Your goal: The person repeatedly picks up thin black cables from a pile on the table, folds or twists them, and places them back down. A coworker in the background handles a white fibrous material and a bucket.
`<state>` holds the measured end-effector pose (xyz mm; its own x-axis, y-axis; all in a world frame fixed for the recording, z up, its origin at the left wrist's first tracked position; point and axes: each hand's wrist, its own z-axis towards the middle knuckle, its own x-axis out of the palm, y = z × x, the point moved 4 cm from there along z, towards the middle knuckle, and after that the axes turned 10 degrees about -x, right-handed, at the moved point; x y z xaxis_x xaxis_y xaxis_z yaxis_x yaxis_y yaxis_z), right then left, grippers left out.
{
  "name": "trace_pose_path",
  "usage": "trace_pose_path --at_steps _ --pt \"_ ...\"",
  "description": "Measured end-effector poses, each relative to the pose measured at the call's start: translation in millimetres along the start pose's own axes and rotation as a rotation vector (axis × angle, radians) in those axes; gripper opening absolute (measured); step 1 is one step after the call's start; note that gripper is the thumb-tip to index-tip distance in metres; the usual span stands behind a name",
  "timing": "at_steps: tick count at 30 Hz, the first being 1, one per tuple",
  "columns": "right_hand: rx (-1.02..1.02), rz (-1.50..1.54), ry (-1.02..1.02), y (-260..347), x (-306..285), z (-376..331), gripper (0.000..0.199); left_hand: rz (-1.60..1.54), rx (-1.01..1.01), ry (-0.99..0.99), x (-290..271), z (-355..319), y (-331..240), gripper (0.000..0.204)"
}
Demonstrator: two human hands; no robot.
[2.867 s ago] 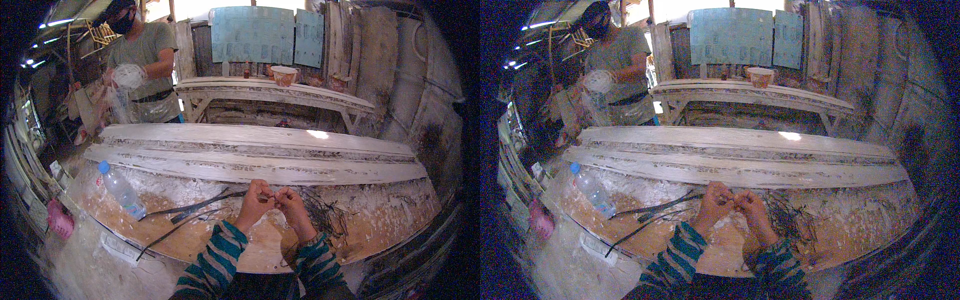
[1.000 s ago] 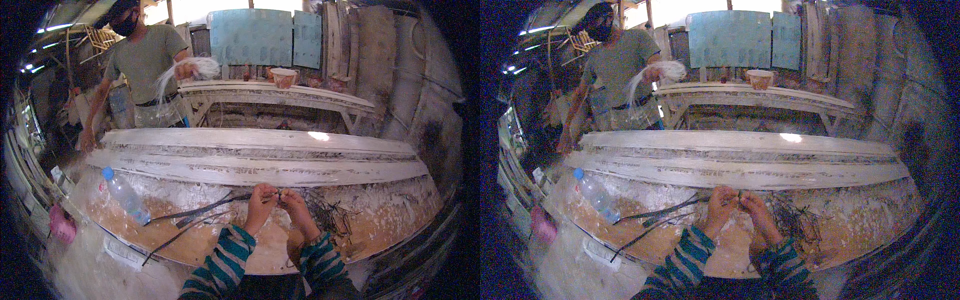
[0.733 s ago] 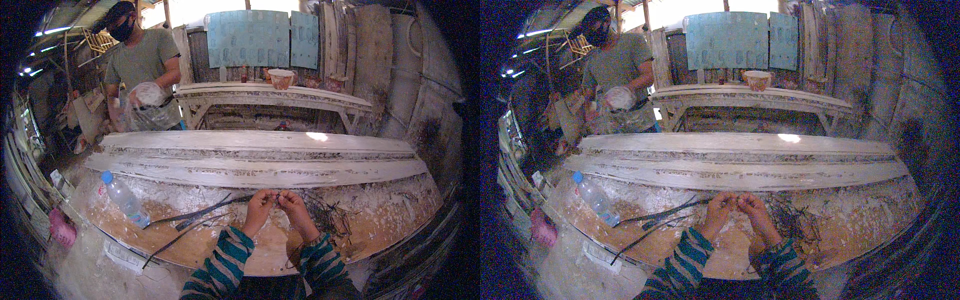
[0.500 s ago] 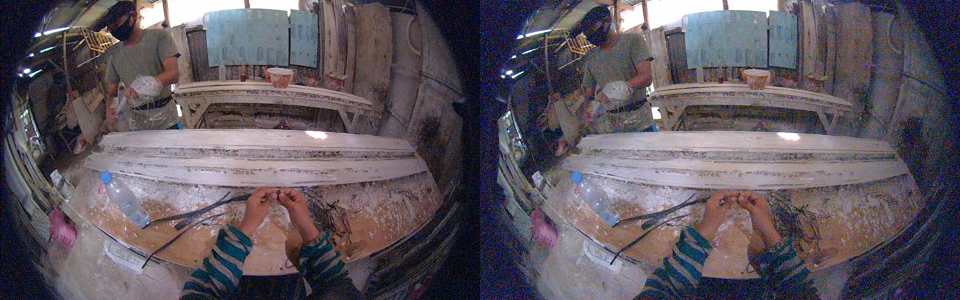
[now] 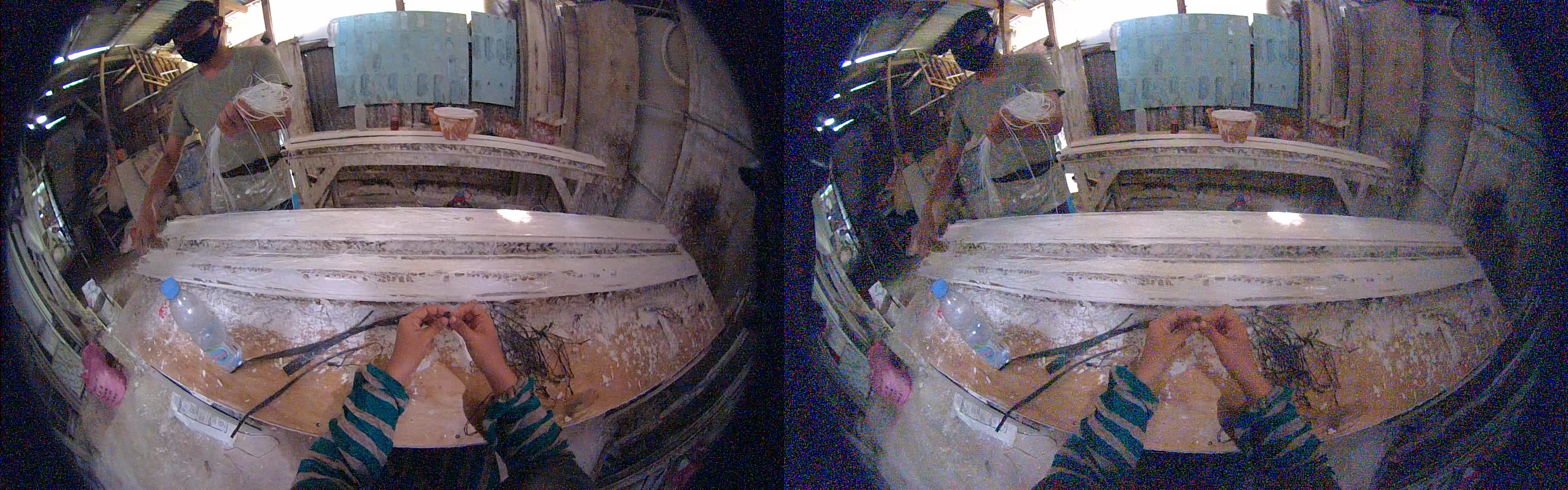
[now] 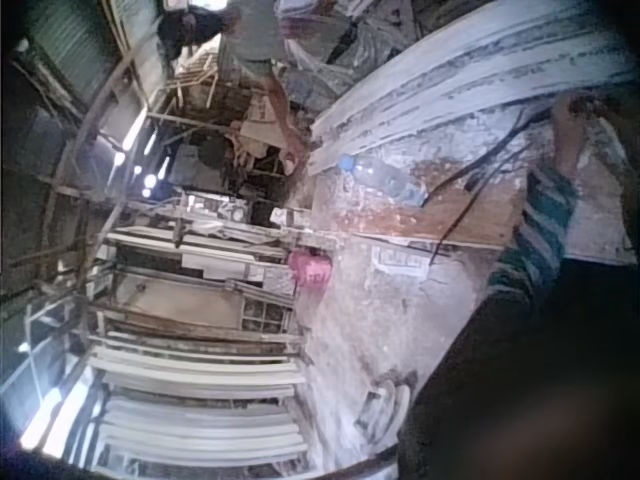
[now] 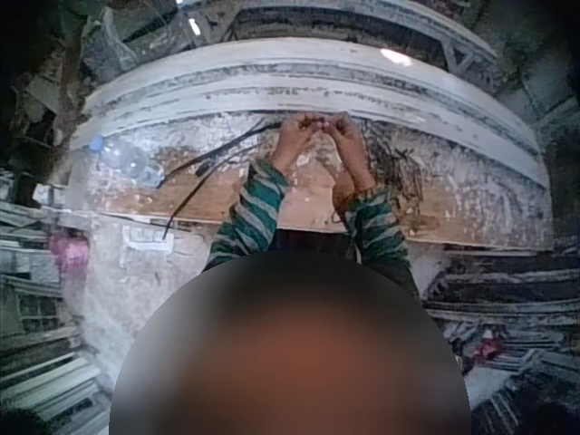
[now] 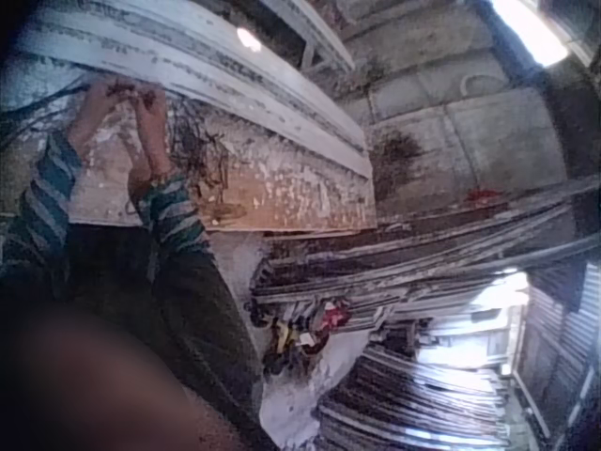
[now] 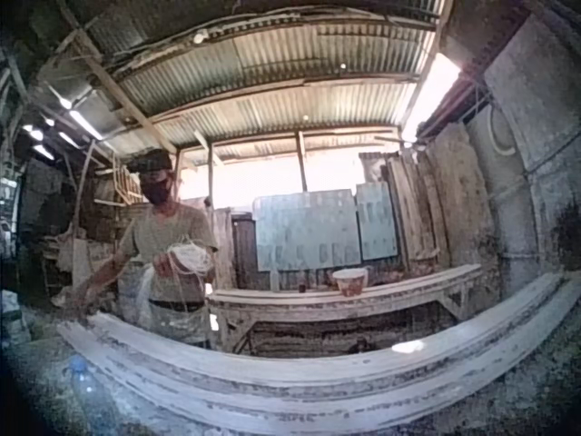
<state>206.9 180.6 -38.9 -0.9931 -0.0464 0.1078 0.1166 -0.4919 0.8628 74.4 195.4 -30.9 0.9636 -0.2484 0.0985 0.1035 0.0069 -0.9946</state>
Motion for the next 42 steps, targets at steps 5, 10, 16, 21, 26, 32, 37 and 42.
trace_pose_path --at_steps 5,10,16,21,26,32,37,42 --pt "-0.063 0.084 -0.011 3.7 3.5 2.1 0.01 -0.004 -0.017 -0.001 2.0 -5.3 -10.9 0.016" --pt "-0.092 0.022 0.034 8.6 3.9 3.0 0.008 -0.014 0.063 0.008 1.0 -7.4 -17.5 0.013" --pt "-0.095 0.041 0.045 9.3 4.3 4.3 0.009 0.031 0.096 -0.01 -0.1 -4.9 -14.5 0.01" --pt "-0.039 0.056 0.051 11.5 7.2 3.2 0.01 -0.038 -0.04 0.023 -2.1 -1.6 -4.7 0.008" --pt "-0.006 0.064 0.032 14.9 9.6 1.9 0.01 0.013 0.123 0.001 -4.5 2.9 -2.2 0.007" --pt "-0.135 -0.116 0.024 20.4 6.3 3.0 0.007 -0.008 0.246 0.009 -1.3 5.1 -4.6 0.014" --pt "-0.223 -0.272 0.033 24.3 4.2 1.8 0.006 0.115 0.25 0.018 -0.6 -0.8 -13.2 0.021" --pt "-0.23 -0.288 0.037 24.1 4.6 1.9 0.006 0.247 0.224 0.065 -4.8 -0.6 -17.5 0.02"
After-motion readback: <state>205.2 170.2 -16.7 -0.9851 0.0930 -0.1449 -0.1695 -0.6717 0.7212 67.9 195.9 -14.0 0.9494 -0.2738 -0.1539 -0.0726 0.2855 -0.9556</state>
